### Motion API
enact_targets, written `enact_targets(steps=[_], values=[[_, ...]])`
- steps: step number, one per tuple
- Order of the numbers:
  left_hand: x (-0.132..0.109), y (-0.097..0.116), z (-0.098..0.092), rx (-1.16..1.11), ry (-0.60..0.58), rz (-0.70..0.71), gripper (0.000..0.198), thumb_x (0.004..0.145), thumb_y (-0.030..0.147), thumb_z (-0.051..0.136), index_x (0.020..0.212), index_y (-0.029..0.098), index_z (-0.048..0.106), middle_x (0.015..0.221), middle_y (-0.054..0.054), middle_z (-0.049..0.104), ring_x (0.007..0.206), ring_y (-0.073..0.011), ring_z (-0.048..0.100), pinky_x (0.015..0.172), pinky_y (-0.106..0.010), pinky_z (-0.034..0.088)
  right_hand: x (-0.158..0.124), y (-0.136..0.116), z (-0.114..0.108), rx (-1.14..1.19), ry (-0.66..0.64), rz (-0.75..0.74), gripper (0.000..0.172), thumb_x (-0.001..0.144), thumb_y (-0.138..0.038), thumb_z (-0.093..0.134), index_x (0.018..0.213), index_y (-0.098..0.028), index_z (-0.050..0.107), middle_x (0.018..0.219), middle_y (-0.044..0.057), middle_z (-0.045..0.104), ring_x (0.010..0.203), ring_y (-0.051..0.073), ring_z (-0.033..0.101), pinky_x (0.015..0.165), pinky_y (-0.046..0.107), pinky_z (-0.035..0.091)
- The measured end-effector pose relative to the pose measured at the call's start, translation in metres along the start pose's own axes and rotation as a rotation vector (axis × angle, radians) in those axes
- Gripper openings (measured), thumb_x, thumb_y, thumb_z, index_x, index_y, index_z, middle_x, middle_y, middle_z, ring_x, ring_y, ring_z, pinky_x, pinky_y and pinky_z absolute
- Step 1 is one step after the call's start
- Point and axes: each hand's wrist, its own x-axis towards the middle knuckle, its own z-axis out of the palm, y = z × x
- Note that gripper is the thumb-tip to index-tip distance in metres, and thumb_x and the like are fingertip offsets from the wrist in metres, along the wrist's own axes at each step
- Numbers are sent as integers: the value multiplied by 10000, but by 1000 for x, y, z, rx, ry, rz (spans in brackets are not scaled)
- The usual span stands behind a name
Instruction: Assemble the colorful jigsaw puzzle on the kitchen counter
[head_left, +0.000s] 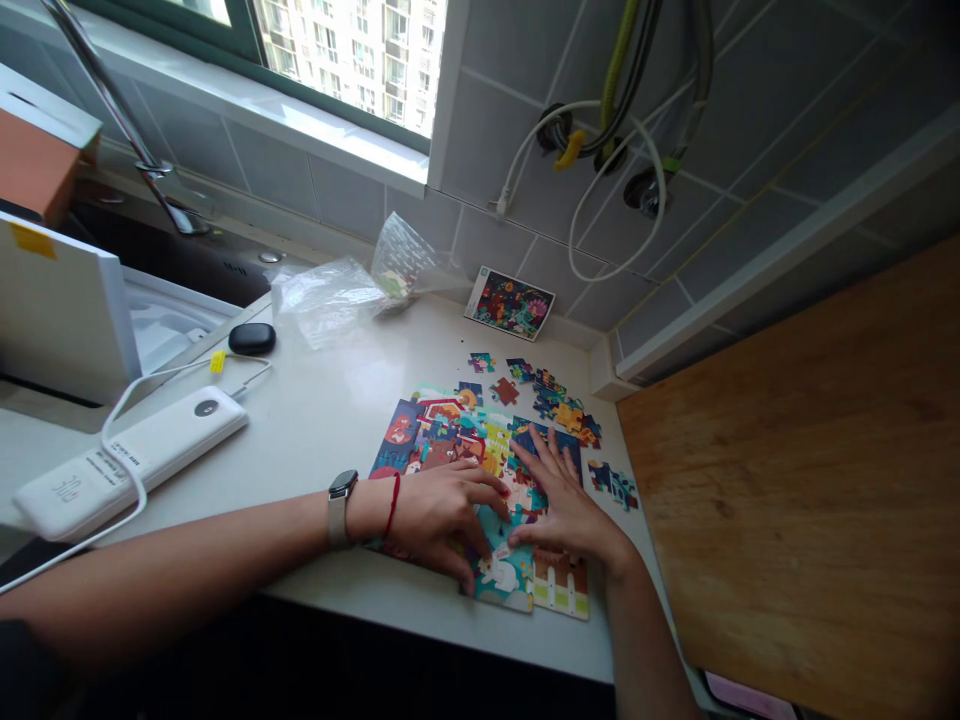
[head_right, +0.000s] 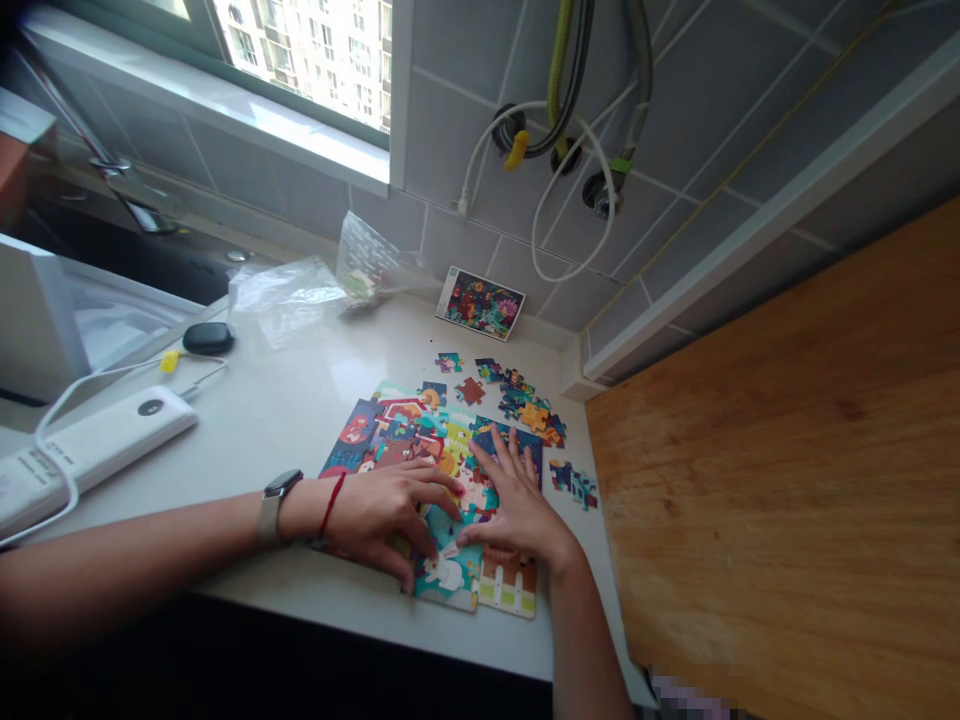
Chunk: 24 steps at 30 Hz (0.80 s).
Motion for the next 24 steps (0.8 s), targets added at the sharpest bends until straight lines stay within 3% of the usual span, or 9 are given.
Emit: enact_targets(steps=[5, 10, 13, 19, 24], values=[[-2, -14, -13, 147, 81, -90, 272, 916, 376, 797, 1171, 287, 773, 1261, -89, 744, 1228, -315, 657, 1104, -481, 499, 0, 1, 0, -5, 7, 3, 1301, 598, -673, 928, 1675, -402, 251, 1793, 62, -30, 1616, 406, -151, 1287, 651, -9], [-12, -38, -35, 420, 239, -380, 308, 1017, 277, 598, 1309, 218, 677, 1271, -131, 720, 1232, -337, 634, 1039, -529, 525, -1, 0, -1, 0, -2, 7, 1278, 617, -660, 926, 1673, -411, 251, 1789, 49, -77, 1612, 407, -160, 1288, 649, -11], [-17, -47, -41, 512, 255, -490, 361, 1042, 240, 497, 1382, 227, 616, 1391, -120, 659, 1336, -332, 572, 1092, -531, 498, 0, -2, -2, -5, 4, 10, 1289, 613, -655, 929, 1674, -418, 238, 1787, 36, -92, 1606, 410, -179, 1283, 658, -20], [-19, -49, -36, 578, 184, -718, 533, 1069, 488, 486, 1523, 209, 511, 1618, -166, 460, 1540, -427, 350, 1212, -624, 348, -1, -6, -4, -3, 25, 15, 1250, 635, -643, 924, 1672, -389, 273, 1789, 43, -48, 1599, 403, -198, 1279, 662, -35], [-22, -50, -36, 554, 43, -723, 825, 984, 723, 524, 1630, 230, 375, 1731, -190, 250, 1599, -479, 173, 1248, -675, 233, 0, -8, 0, 13, 77, 3, 1199, 657, -654, 908, 1662, -381, 314, 1788, 53, 6, 1605, 407, -171, 1272, 689, -22]])
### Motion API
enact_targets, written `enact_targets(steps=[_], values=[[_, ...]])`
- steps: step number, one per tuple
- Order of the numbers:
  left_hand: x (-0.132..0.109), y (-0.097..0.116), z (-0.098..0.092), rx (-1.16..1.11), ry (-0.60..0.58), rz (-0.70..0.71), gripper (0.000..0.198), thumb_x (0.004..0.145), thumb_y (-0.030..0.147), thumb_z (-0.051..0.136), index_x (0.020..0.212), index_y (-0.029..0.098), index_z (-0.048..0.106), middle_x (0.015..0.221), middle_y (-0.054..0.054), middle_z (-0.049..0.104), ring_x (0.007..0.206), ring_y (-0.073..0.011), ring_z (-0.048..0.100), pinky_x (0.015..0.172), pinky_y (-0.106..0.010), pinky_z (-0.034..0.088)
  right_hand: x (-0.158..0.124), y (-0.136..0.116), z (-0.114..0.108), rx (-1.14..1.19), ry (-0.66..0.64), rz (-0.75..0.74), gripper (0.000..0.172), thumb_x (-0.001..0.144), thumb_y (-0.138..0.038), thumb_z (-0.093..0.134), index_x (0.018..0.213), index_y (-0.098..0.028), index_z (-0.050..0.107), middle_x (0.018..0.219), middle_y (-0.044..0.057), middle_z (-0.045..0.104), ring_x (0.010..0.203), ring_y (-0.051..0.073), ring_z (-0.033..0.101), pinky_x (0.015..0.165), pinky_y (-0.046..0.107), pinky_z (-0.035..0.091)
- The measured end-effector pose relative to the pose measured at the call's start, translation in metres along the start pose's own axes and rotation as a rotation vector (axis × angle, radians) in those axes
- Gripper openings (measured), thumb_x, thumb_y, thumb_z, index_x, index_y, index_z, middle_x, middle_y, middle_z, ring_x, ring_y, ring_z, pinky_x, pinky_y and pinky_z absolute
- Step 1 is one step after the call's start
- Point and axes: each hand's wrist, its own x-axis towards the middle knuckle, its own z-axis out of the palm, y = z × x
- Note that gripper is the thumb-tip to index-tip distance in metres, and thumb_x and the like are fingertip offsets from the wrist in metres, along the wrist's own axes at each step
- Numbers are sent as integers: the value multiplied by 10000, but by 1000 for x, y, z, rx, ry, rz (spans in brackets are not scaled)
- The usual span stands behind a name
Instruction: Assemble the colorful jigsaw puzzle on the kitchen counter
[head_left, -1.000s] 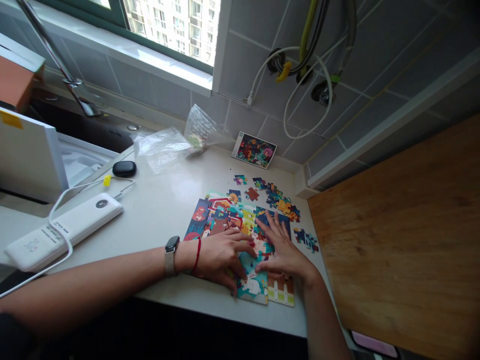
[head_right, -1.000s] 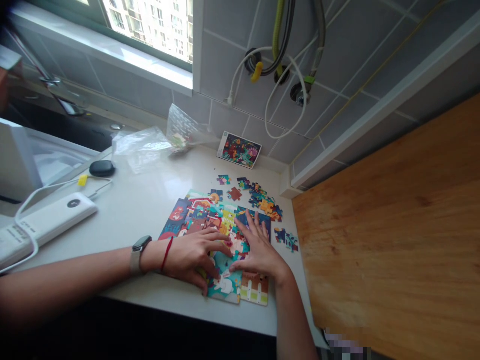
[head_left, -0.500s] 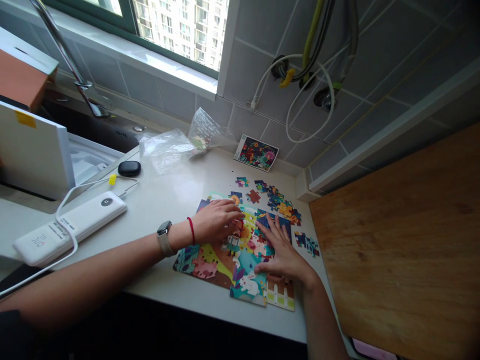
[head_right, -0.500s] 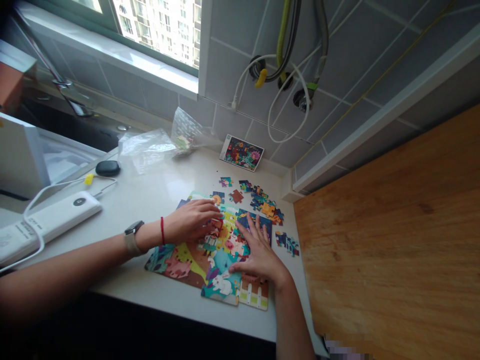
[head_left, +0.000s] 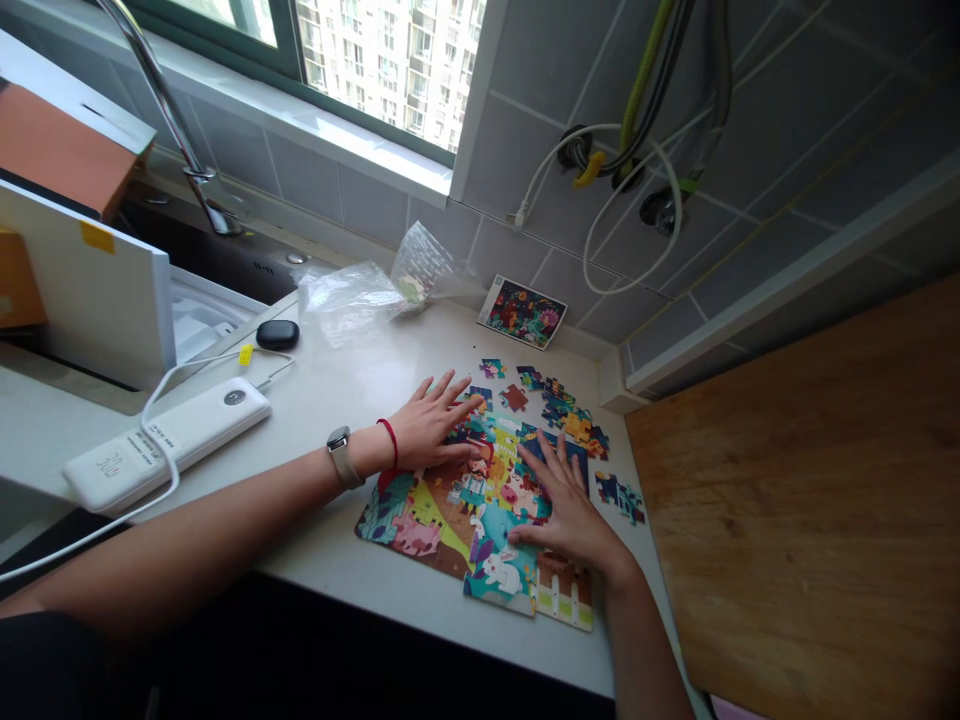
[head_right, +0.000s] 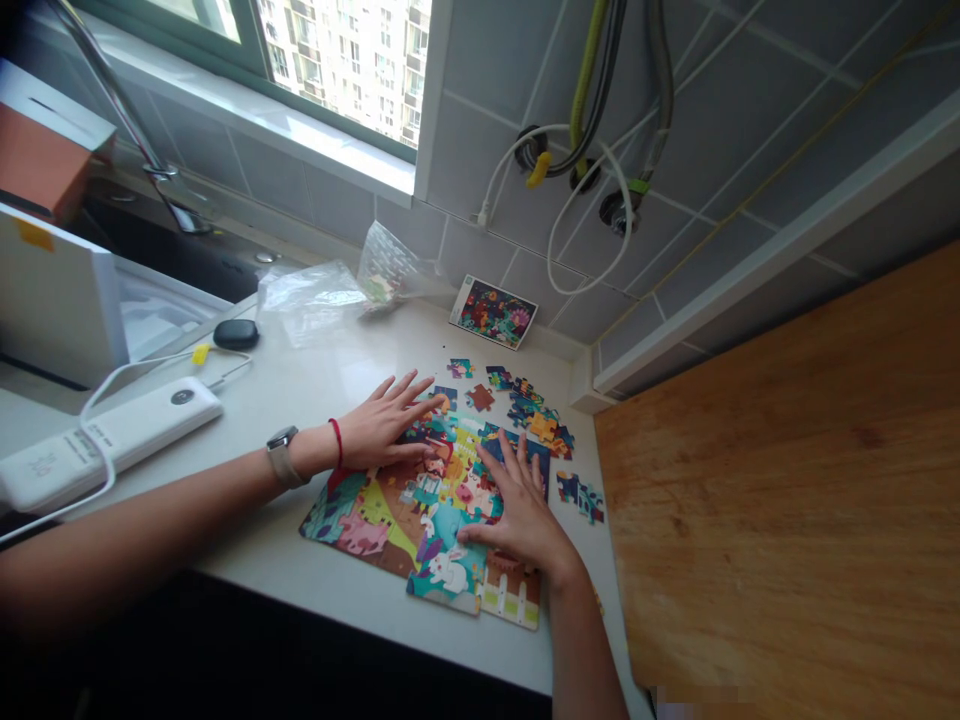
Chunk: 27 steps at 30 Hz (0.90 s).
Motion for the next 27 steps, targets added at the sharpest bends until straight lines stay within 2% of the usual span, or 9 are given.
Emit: enact_targets(steps=[3, 5, 8, 14, 17, 19, 23, 27], values=[[-1, -2, 1, 5, -37, 24, 960, 916, 798, 567, 1656, 234, 326, 1748, -206, 174, 1602, -499, 122, 1249, -694, 191, 1, 0, 3, 12, 18, -9, 1180, 672, -665, 897, 1660, -375, 322, 1787, 63, 49, 1610, 410, -147, 1272, 700, 4], [-1, -3, 3, -1, -35, 28, 965, 905, 788, 595, 1653, 236, 335, 1749, -205, 169, 1599, -506, 122, 1247, -697, 189, 1, 1, 5, 21, 49, -17, 1147, 688, -665, 889, 1654, -378, 340, 1785, 66, 89, 1614, 411, -126, 1269, 711, 31], [-1, -2, 5, -20, -18, 50, 881, 935, 737, 600, 1633, 246, 381, 1741, -186, 222, 1597, -497, 154, 1249, -688, 201, 3, 2, 8, 40, 106, -15, 1085, 711, -644, 884, 1637, -384, 381, 1779, 76, 142, 1619, 420, -94, 1257, 738, 64], [0, 0, 7, -5, -12, 102, 653, 1023, 619, 533, 1553, 239, 503, 1663, -149, 411, 1564, -475, 272, 1227, -673, 279, 6, 4, 12, 66, 193, -23, 995, 727, -628, 879, 1595, -375, 466, 1755, 85, 256, 1629, 425, -33, 1260, 738, 47], [0, -1, 7, 14, -13, 117, 600, 1031, 620, 521, 1508, 258, 556, 1644, -133, 442, 1540, -472, 317, 1202, -675, 318, 6, 5, 13, 93, 200, -29, 970, 738, -626, 872, 1588, -378, 477, 1748, 78, 278, 1633, 414, -28, 1266, 728, 34], [0, -1, 7, 12, -7, 119, 580, 1029, 611, 537, 1496, 269, 573, 1635, -126, 458, 1525, -470, 339, 1187, -677, 338, 7, 7, 13, 139, 212, -24, 877, 799, -626, 823, 1573, -370, 500, 1743, 71, 295, 1640, 392, -12, 1278, 706, 58], [1, -1, 7, -12, 18, 127, 513, 1038, 605, 531, 1444, 306, 627, 1609, -106, 495, 1498, -454, 387, 1162, -670, 367, 10, 16, 11, 270, 349, -6, 653, 913, -604, 698, 1483, -297, 615, 1702, 95, 383, 1641, 354, 118, 1298, 624, 189], [2, -3, 6, -13, 29, 154, 474, 1053, 597, 507, 1409, 318, 651, 1585, -81, 532, 1478, -442, 415, 1139, -644, 393, 14, 27, 8, 322, 530, 5, 543, 919, -585, 684, 1357, -266, 712, 1593, 119, 537, 1584, 344, 321, 1289, 582, 265]])
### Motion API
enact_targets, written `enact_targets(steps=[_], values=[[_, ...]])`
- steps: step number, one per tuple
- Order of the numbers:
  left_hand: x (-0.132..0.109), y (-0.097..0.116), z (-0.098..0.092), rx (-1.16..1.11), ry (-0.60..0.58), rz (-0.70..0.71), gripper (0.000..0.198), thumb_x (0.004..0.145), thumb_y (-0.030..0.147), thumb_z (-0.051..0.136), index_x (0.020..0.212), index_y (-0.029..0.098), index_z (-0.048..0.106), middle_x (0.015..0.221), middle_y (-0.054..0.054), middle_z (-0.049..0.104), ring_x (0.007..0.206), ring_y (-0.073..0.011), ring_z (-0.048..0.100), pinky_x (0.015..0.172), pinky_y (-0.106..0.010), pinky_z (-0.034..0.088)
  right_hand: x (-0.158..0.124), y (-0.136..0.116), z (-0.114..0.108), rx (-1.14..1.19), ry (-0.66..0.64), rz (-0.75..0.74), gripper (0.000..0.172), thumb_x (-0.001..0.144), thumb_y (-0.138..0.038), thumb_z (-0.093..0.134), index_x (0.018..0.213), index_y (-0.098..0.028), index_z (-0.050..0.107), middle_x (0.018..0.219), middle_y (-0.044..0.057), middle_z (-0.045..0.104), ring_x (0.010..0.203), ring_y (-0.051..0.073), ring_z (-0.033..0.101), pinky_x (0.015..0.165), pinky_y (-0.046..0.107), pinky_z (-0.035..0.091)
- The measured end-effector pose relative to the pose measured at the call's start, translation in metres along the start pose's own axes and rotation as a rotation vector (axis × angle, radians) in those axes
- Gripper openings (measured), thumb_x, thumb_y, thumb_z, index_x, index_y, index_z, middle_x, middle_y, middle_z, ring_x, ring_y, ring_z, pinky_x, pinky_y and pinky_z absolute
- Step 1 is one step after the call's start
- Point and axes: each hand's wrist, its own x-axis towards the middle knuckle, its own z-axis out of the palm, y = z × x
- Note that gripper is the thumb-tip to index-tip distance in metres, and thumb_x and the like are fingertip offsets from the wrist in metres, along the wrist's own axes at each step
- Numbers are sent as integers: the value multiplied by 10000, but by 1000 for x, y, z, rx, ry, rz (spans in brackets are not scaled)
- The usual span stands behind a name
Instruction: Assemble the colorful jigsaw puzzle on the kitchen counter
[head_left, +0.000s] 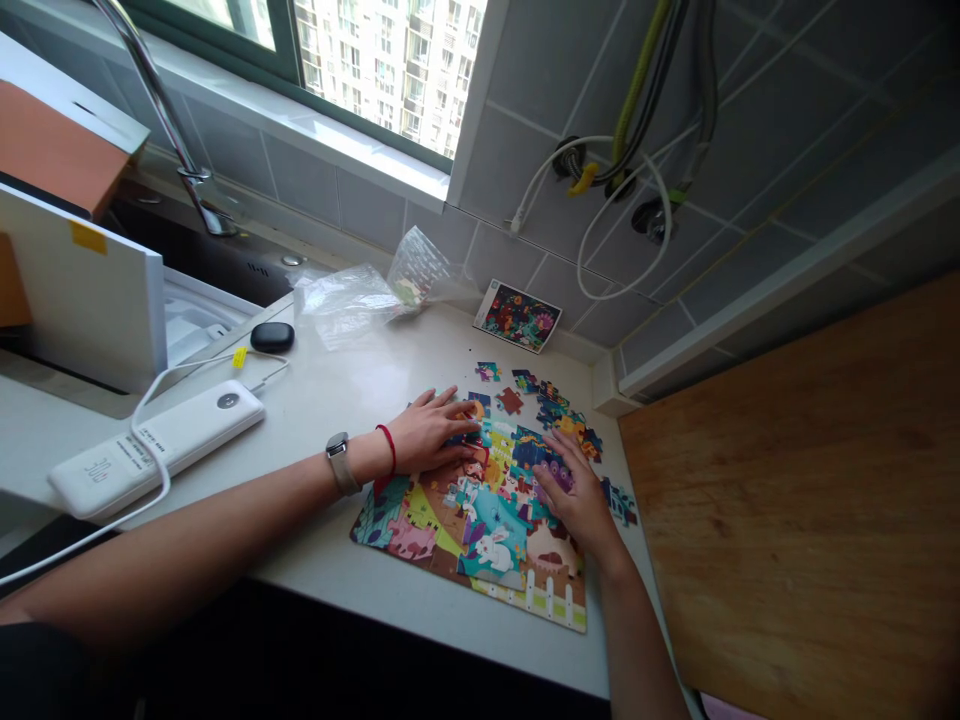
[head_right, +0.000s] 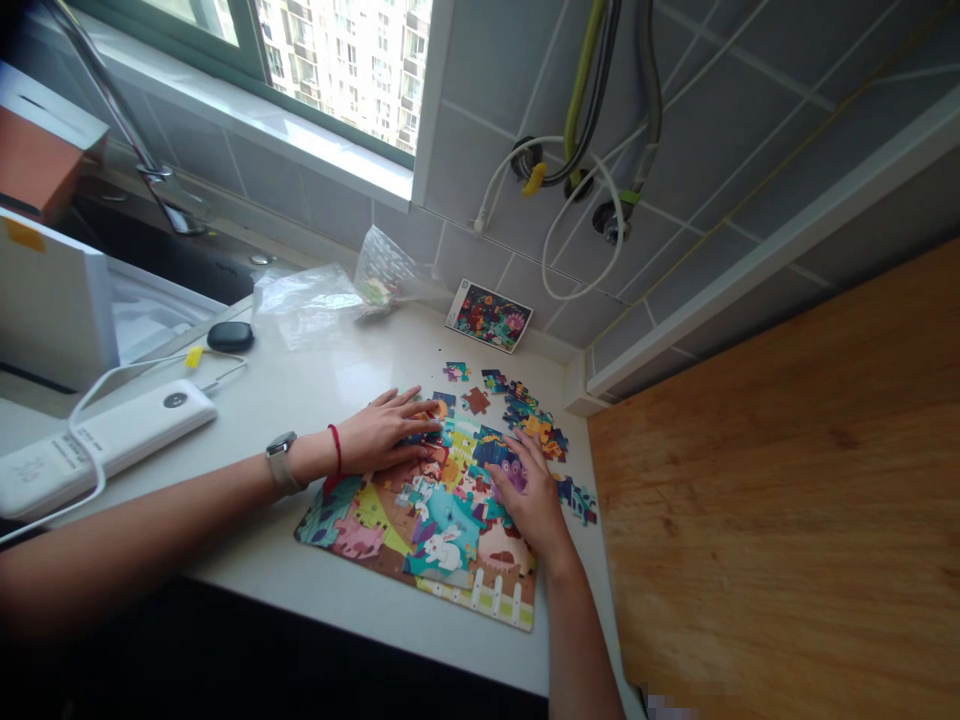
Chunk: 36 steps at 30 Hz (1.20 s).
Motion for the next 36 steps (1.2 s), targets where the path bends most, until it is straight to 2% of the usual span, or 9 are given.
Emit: enact_targets(steps=[8, 12, 16, 19, 23, 26, 29, 32, 36], values=[[1, 1, -1, -8, 27, 40, 449, 1054, 530, 546, 1404, 261, 628, 1553, -86, 570, 1416, -386, 509, 1116, -540, 446, 4, 7, 0, 26, 79, -21, 466, 909, -548, 701, 1263, -251, 764, 1466, 126, 652, 1476, 337, 488, 1260, 562, 329], [4, 0, -4, -91, 122, -41, 512, 1043, 463, 568, 1495, 226, 530, 1534, -113, 580, 1412, -337, 527, 1151, -500, 442, 5, 4, -1, 35, 113, -33, 413, 916, -519, 697, 1210, -240, 781, 1399, 131, 693, 1416, 339, 544, 1232, 575, 367], [6, -3, -5, -105, 194, -95, 407, 1044, 377, 530, 1409, 211, 600, 1449, -124, 638, 1366, -318, 562, 1149, -516, 458, 6, -2, -3, 45, 157, -66, 346, 936, -484, 677, 1144, -232, 793, 1283, 133, 745, 1284, 322, 636, 1178, 566, 437], [7, -7, -6, -106, 219, -154, 395, 993, 194, 503, 1368, 212, 627, 1369, -120, 684, 1303, -299, 606, 1107, -505, 497, 7, -7, -3, 44, 167, -89, 318, 942, -469, 667, 1096, -223, 800, 1218, 132, 765, 1215, 308, 670, 1134, 538, 484], [10, -14, -14, -229, 367, -271, 572, 879, 27, 452, 1412, 190, 580, 1282, -96, 736, 1193, -246, 677, 1046, -431, 549, 8, -9, -2, 43, 188, -88, 299, 941, -464, 658, 1026, -218, 806, 1153, 129, 777, 1144, 301, 696, 1079, 508, 522], [12, -19, -21, -417, 522, -338, 444, 976, 92, 384, 1344, 220, 597, 1165, -45, 784, 1077, -207, 726, 980, -389, 580, 8, -9, -2, 54, 234, -81, 296, 938, -462, 657, 996, -213, 806, 1103, 119, 784, 1094, 291, 707, 1052, 490, 533], [13, -22, -26, -540, 589, -383, 352, 1027, 180, 379, 1283, 225, 617, 1089, -29, 800, 996, -194, 750, 934, -365, 596, 8, -7, -3, 74, 284, -64, 303, 930, -466, 668, 965, -199, 806, 1052, 116, 785, 1043, 286, 713, 1015, 475, 544], [13, -23, -24, -516, 540, -364, 310, 1022, 242, 437, 1242, 211, 654, 1120, -54, 788, 1051, -213, 740, 981, -384, 588, 8, -3, -3, 103, 335, -31, 332, 923, -498, 672, 932, -192, 801, 1022, 115, 785, 1014, 286, 715, 994, 466, 546], [11, -23, -11, -276, 320, -193, 310, 1019, 369, 552, 1228, 217, 724, 1436, -134, 642, 1353, -319, 588, 1154, -511, 479, 9, 3, -4, 170, 413, 59, 424, 892, -586, 682, 914, -175, 785, 991, 123, 796, 971, 294, 735, 930, 437, 569]])
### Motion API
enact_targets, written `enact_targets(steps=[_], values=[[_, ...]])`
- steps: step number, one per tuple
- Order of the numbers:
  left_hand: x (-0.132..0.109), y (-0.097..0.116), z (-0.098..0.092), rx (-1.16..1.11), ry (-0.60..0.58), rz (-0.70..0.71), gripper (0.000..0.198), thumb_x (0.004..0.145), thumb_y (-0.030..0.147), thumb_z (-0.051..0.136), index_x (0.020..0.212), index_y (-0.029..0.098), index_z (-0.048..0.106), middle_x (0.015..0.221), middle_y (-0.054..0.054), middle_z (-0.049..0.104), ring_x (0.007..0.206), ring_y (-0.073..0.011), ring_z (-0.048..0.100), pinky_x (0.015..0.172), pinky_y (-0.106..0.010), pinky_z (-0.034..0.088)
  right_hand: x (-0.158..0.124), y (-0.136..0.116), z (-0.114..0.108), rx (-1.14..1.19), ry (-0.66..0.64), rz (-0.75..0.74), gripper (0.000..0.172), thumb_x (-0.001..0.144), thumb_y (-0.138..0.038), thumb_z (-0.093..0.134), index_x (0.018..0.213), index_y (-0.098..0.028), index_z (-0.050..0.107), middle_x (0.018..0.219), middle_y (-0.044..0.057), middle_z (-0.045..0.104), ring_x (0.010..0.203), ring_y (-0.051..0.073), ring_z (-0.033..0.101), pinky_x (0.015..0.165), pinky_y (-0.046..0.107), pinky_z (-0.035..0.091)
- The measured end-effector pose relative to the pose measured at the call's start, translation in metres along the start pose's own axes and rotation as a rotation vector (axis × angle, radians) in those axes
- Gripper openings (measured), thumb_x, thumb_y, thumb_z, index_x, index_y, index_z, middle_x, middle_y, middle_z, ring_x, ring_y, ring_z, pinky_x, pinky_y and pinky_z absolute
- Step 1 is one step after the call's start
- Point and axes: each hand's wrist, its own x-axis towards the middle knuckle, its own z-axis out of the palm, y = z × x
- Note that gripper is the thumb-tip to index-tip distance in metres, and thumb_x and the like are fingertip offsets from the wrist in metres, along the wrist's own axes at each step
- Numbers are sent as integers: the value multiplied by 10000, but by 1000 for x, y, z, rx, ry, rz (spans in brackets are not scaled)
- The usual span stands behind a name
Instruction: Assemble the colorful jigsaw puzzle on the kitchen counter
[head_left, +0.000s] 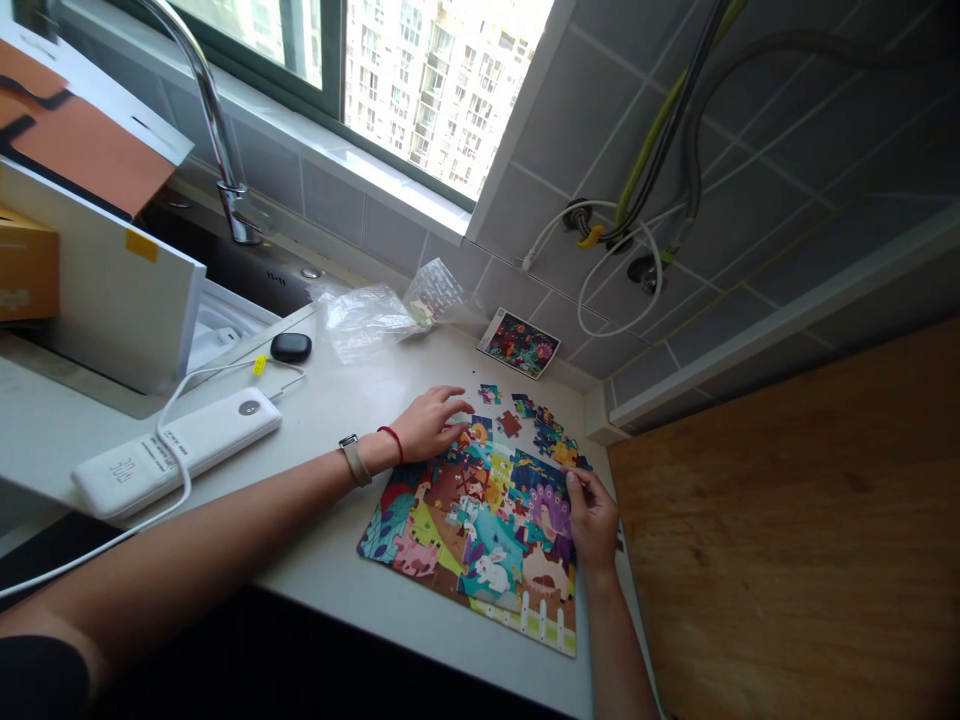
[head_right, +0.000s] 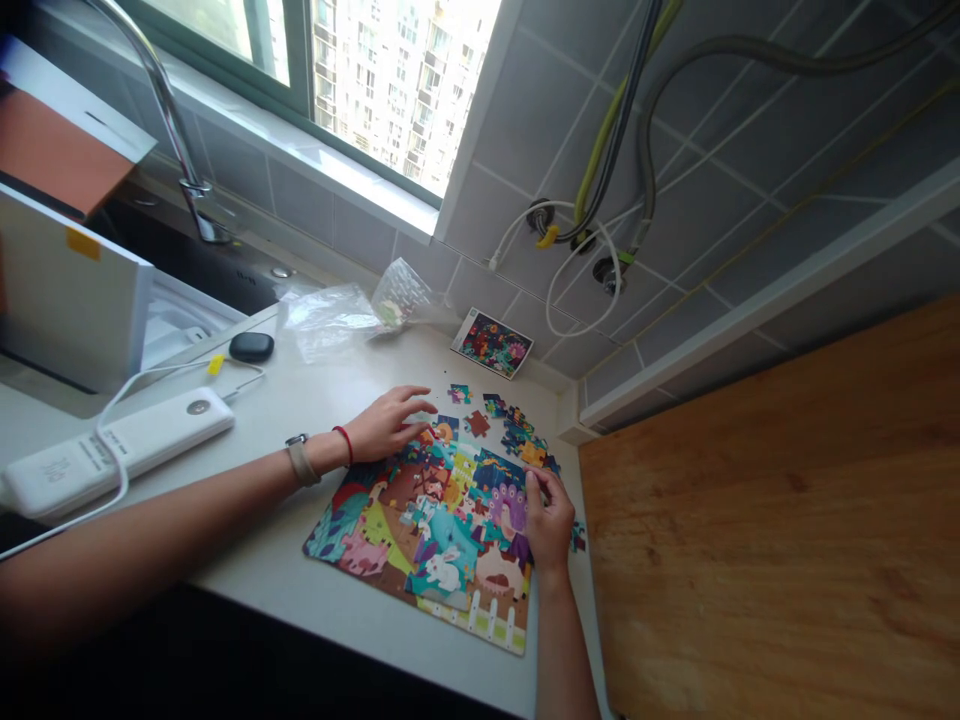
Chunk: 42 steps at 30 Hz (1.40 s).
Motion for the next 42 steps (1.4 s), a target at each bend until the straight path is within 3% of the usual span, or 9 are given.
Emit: enact_targets(steps=[4, 12, 17, 25, 29, 33, 37, 40, 42], values=[[-5, -5, 14, 123, -190, 112, 398, 1045, 464, 548, 1377, 295, 688, 1589, -128, 512, 1500, -397, 430, 1188, -598, 405, 2, 4, -1, 6, 27, 35, 477, 868, -640, 681, 908, -176, 782, 959, 128, 813, 919, 297, 752, 846, 409, 596], [-6, -3, 20, 154, -251, 195, 399, 1023, 562, 577, 1369, 400, 692, 1596, -85, 509, 1540, -442, 355, 1195, -661, 344, 1, 4, -3, 16, 18, 64, 465, 859, -625, 694, 904, -173, 791, 948, 130, 819, 906, 297, 758, 854, 413, 597], [-5, -5, 20, 125, -225, 186, 348, 1024, 511, 602, 1317, 366, 721, 1539, -93, 562, 1515, -429, 403, 1180, -642, 382, 1, 6, -2, 16, 3, 72, 466, 847, -629, 706, 897, -175, 798, 947, 130, 822, 911, 301, 758, 866, 424, 596], [-1, -10, 21, 82, -183, 195, 274, 1009, 444, 624, 1187, 276, 748, 1442, -88, 652, 1415, -343, 529, 1166, -524, 444, 0, 9, -2, -8, -1, 63, 485, 868, -648, 680, 915, -179, 794, 932, 125, 821, 889, 299, 760, 826, 413, 604], [1, -8, 18, 50, -177, 189, 321, 1001, 436, 629, 1243, 239, 701, 1364, -97, 699, 1362, -319, 571, 1151, -495, 465, 0, 3, -3, -42, -30, 22, 444, 887, -609, 676, 921, -183, 798, 969, 121, 811, 940, 304, 745, 891, 436, 583], [3, -8, 16, 31, -176, 197, 324, 1062, 341, 492, 1283, 233, 703, 1377, -95, 696, 1334, -287, 600, 1175, -477, 456, 2, -17, 4, -124, -152, -109, 335, 912, -524, 683, 950, -216, 810, 1018, 108, 798, 1022, 312, 717, 988, 475, 542], [1, -8, 16, 88, -207, 182, 387, 1047, 252, 455, 1341, 258, 707, 1479, -94, 636, 1416, -323, 538, 1191, -523, 442, 4, -47, 29, -257, -414, -286, 275, 952, -447, 667, 1099, -259, 803, 1126, 102, 777, 1103, 306, 697, 1027, 477, 534], [1, -9, 15, 106, -187, 103, 467, 1035, 221, 441, 1467, 233, 619, 1487, -100, 634, 1439, -358, 515, 1177, -564, 443, 4, -58, 54, -310, -574, -329, 370, 920, -390, 730, 1267, -266, 758, 1303, 101, 744, 1265, 322, 642, 1134, 519, 477], [3, -10, 12, 63, -103, 26, 482, 1037, 205, 415, 1482, 186, 598, 1417, -122, 680, 1385, -335, 572, 1157, -532, 472, 5, -56, 66, -319, -615, -333, 426, 902, -352, 753, 1318, -256, 738, 1366, 103, 726, 1338, 330, 605, 1180, 549, 441]])
